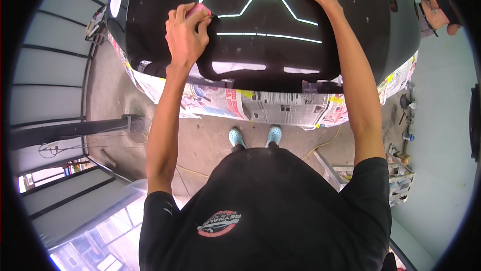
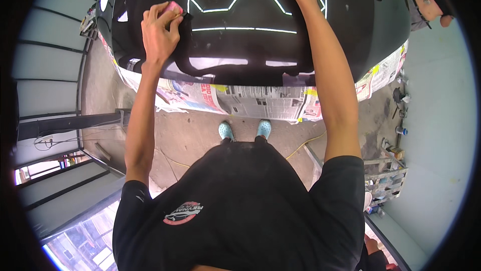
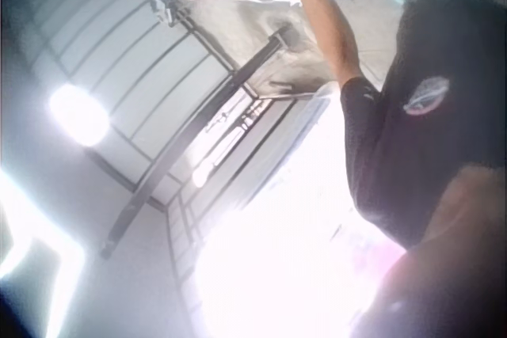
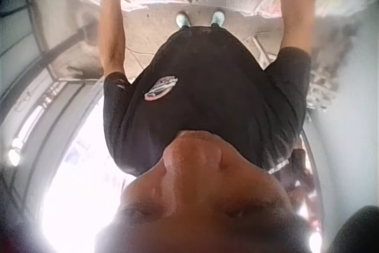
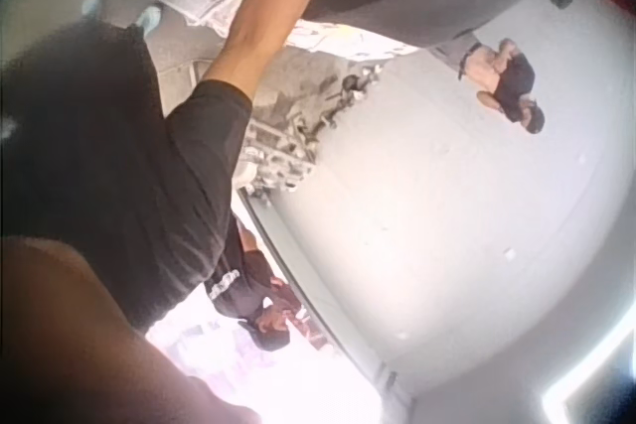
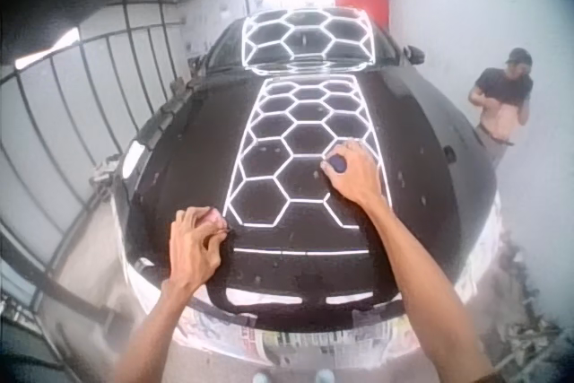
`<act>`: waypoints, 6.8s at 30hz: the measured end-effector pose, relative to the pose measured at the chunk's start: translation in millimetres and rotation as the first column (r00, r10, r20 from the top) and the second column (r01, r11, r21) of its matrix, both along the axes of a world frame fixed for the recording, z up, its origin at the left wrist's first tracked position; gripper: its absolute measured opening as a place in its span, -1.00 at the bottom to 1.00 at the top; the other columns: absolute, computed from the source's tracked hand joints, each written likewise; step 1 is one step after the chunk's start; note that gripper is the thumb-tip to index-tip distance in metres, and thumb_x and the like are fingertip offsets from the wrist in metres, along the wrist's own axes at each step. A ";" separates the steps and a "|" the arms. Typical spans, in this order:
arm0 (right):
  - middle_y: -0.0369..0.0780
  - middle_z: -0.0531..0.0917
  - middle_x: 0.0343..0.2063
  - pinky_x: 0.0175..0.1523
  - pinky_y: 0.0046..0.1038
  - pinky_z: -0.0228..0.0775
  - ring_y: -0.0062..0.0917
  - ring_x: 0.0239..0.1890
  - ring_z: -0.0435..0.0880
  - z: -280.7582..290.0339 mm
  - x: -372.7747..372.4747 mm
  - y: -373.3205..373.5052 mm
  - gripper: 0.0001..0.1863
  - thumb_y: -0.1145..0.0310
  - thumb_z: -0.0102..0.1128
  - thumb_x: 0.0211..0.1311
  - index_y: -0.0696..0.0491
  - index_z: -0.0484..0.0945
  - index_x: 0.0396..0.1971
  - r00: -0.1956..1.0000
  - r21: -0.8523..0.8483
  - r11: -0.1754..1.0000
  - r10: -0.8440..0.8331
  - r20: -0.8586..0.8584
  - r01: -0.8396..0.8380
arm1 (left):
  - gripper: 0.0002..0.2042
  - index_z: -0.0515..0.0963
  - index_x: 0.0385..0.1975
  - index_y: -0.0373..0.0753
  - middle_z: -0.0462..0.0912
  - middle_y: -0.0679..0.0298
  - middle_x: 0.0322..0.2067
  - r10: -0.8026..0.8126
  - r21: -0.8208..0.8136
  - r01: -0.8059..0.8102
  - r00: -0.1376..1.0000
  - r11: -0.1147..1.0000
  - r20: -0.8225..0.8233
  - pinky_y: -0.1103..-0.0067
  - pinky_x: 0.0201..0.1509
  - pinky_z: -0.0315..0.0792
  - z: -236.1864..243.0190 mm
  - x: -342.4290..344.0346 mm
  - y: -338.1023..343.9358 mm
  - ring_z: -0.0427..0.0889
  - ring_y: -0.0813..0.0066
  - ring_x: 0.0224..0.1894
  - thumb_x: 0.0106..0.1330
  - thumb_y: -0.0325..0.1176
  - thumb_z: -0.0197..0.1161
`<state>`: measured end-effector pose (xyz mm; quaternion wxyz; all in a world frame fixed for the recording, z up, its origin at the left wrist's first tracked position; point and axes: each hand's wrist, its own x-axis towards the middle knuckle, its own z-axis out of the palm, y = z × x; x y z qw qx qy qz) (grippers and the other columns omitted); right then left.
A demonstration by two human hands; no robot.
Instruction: The person sands a car hood with a sanding block, dips sandpaper and a block into a bucket of water, and then sands the car hood again with the wet sanding block.
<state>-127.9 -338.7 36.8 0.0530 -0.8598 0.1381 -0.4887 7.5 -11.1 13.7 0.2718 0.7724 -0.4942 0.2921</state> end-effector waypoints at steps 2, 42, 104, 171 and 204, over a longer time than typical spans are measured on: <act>-0.11 0.66 -0.17 0.22 -0.16 0.41 -0.14 0.05 0.59 -5.7 -6.2 5.7 -0.75 0.15 0.43 0.13 0.03 0.71 -0.35 0.999 0.047 0.999 -0.018 -0.048 0.020 | -0.83 0.78 -0.30 -0.14 0.65 0.22 -0.03 0.009 -0.009 -0.009 1.000 1.000 -0.002 0.35 0.04 0.41 -3.9 -13.3 5.8 0.55 0.18 -0.03 0.09 -0.46 0.49; -0.12 0.66 -0.17 0.17 -0.16 0.44 -0.16 0.05 0.58 6.1 -5.3 4.1 -0.76 0.20 0.43 0.12 0.05 0.70 -0.36 0.999 0.133 0.991 0.014 -0.047 -0.008 | -0.82 0.78 -0.28 -0.15 0.68 0.22 0.02 0.000 0.001 0.000 1.000 1.000 -0.001 0.35 0.04 0.44 -1.0 -10.2 2.8 0.58 0.16 -0.02 0.10 -0.47 0.48; -0.29 0.30 0.43 0.40 -0.05 -0.12 -0.17 0.41 0.13 -23.9 -1.7 216.6 -0.61 0.15 0.39 0.22 -0.47 0.74 0.07 0.852 0.004 0.996 -0.073 -0.519 0.088 | -0.68 0.71 -0.03 -0.19 0.63 0.10 0.20 0.098 -0.211 -0.127 0.984 0.969 -0.146 0.33 0.20 0.39 -38.5 60.6 72.3 0.58 0.09 0.12 0.18 -0.52 0.45; -0.41 0.59 0.06 0.24 -0.16 0.05 -0.30 0.21 0.37 -42.8 -10.7 239.2 -0.72 0.33 0.45 -0.08 -0.37 0.80 -0.32 0.963 0.115 0.992 -0.013 -0.271 0.045 | -0.68 0.69 -0.02 -0.30 0.60 0.00 0.18 0.039 -0.268 -0.103 0.971 0.958 -0.236 0.41 0.13 0.48 -40.2 55.7 69.0 0.57 0.12 0.07 0.21 -0.62 0.43; 0.02 0.28 0.29 0.42 0.01 0.08 0.01 0.34 0.18 -11.0 -57.9 144.0 0.07 -0.06 0.69 -0.22 -0.07 0.36 0.37 0.982 0.236 0.954 -0.190 -0.005 0.186 | -0.77 0.67 -0.07 -0.19 0.63 0.19 0.16 0.182 -0.277 -0.168 0.983 0.946 0.023 0.30 0.12 0.42 -48.9 61.9 70.9 0.58 0.10 0.10 0.28 -0.43 0.40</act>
